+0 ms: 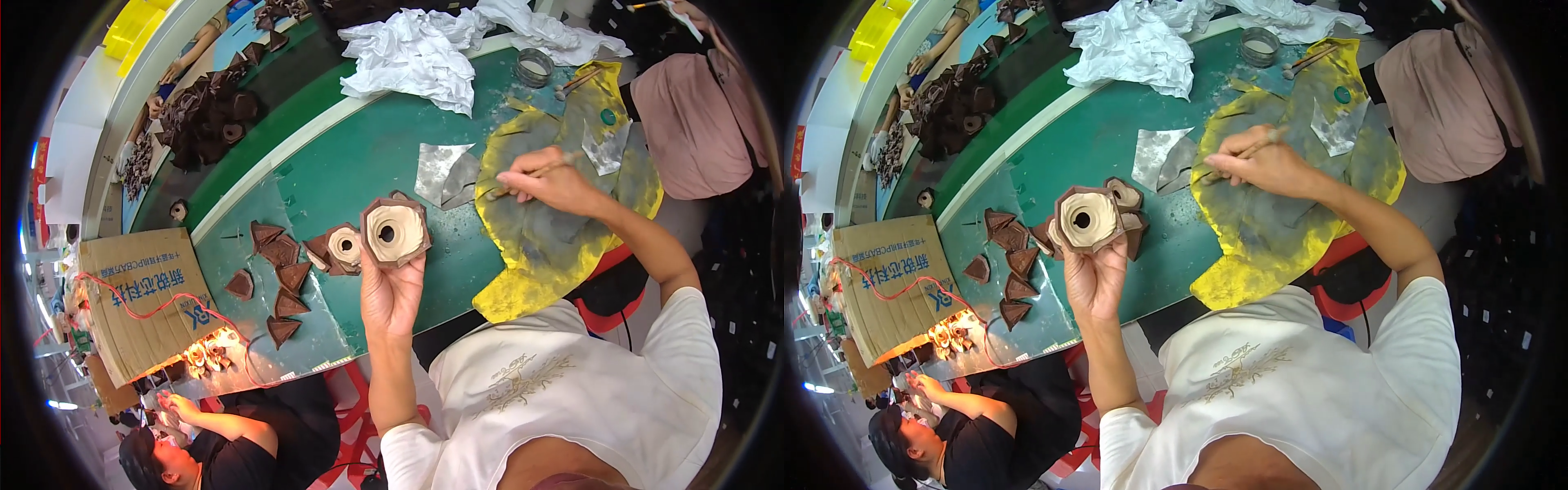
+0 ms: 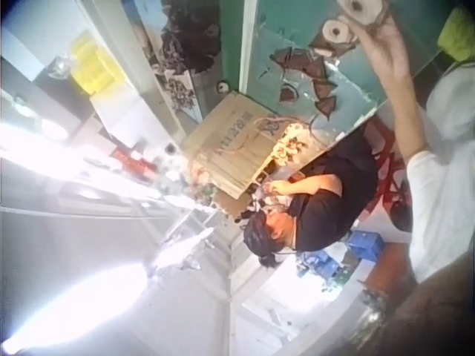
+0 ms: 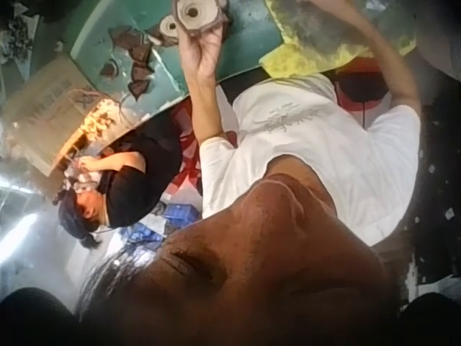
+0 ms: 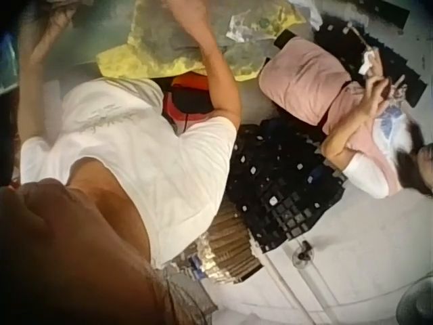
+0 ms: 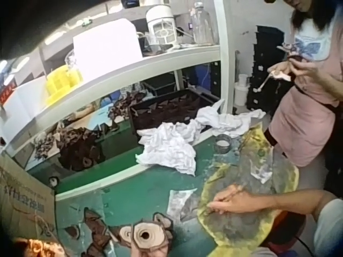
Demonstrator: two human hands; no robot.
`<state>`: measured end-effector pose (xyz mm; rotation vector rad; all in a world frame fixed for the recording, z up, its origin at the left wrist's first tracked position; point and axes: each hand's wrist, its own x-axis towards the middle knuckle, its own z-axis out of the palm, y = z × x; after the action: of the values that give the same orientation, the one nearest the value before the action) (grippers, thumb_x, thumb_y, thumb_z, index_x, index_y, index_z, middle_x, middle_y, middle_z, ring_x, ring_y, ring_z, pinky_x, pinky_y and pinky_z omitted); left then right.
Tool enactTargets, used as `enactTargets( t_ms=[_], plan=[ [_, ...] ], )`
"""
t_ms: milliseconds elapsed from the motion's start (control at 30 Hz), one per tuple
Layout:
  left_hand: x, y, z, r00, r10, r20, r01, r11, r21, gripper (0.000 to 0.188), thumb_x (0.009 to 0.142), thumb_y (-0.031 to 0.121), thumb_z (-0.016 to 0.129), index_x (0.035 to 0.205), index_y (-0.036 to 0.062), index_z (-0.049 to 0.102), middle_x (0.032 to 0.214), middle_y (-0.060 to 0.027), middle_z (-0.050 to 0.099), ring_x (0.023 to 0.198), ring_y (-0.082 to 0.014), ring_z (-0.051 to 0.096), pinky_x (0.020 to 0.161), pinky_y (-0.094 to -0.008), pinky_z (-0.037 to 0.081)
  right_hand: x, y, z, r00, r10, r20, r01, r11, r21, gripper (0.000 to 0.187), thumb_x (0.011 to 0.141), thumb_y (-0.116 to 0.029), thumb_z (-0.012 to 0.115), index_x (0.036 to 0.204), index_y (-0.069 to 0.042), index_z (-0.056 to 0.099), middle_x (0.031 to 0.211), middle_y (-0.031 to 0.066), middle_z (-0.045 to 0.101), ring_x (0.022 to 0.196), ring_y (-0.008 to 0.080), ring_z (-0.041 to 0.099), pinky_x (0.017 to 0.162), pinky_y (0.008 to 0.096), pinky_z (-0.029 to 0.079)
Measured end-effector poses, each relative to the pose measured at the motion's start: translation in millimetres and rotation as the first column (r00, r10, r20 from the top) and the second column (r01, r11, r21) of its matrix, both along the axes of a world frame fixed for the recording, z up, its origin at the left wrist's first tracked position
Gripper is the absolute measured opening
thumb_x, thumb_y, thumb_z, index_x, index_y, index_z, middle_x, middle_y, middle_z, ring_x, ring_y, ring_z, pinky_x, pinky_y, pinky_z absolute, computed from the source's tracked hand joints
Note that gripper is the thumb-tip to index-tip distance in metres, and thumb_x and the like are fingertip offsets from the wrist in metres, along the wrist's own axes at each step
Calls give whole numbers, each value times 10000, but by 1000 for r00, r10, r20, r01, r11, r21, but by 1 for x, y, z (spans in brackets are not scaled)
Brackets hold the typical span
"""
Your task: The person applies adhesive to the inner edges of small brown plastic components using a thin brush.
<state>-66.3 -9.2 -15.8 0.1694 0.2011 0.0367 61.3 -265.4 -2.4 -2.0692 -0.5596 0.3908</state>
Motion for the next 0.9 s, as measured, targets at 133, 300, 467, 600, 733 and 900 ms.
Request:
enactTargets(
  t_ms=[133, 300, 467, 600, 733, 900],
  plan=[
    [-8, 0, 0, 997, -24, -78, 22, 1000, -20, 458, 941, 281, 536, 1334, 70, 431, 1371, -85, 469, 1265, -276, 457, 1071, -475, 397, 1, 10, -6, 977, -120, -173, 115, 993, -38, 195, 858, -147, 659, 768, 25, 643, 671, 72, 625, 565, 139, 616, 485, 282, 473],
    [-6, -7, 0, 995, -31, -93, 33, 999, 21, 410, 961, 291, 510, 1305, 75, 458, 1349, -76, 488, 1256, -248, 462, 1070, -439, 395, -6, 10, -22, 795, 147, 589, -101, 989, -110, 152, 833, -72, 663, 728, 8, 588, 634, 115, 537, 554, 285, 546, 491, 376, 419],
    [-7, -13, 1, 996, -23, -85, 24, 1000, 2, 395, 973, 285, 486, 1306, 74, 457, 1344, -72, 493, 1246, -230, 471, 1078, -415, 397, -8, 14, -18, 721, 317, 616, -202, 947, -251, 98, 822, -39, 663, 770, 23, 607, 674, 121, 565, 582, 292, 563, 500, 382, 415],
    [-12, -13, 6, 996, -14, -88, 16, 1000, 26, 395, 975, 282, 483, 1307, 70, 454, 1343, -76, 493, 1246, -231, 472, 1076, -415, 399, -5, 21, -1, 811, 179, 557, -158, 984, -86, 151, 832, -84, 664, 721, 7, 617, 645, 129, 568, 546, 267, 562, 498, 372, 423],
    [-12, -14, 6, 998, -37, -42, 37, 999, -4, 399, 978, 281, 479, 1312, 67, 448, 1345, -81, 489, 1247, -234, 470, 1079, -421, 394, -5, 23, -6, 921, 134, 366, -99, 989, -112, 147, 840, -84, 652, 742, 26, 652, 658, 119, 598, 542, 222, 568, 495, 331, 428],
    [-13, -16, 12, 998, -27, -53, 30, 998, 48, 410, 979, 289, 479, 1315, 58, 441, 1338, -96, 491, 1244, -235, 472, 1077, -423, 395, -20, 26, 30, 949, 62, 308, -64, 998, -4, 132, 831, -70, 662, 742, 26, 646, 678, 95, 625, 539, 201, 578, 503, 304, 442]
  ],
)
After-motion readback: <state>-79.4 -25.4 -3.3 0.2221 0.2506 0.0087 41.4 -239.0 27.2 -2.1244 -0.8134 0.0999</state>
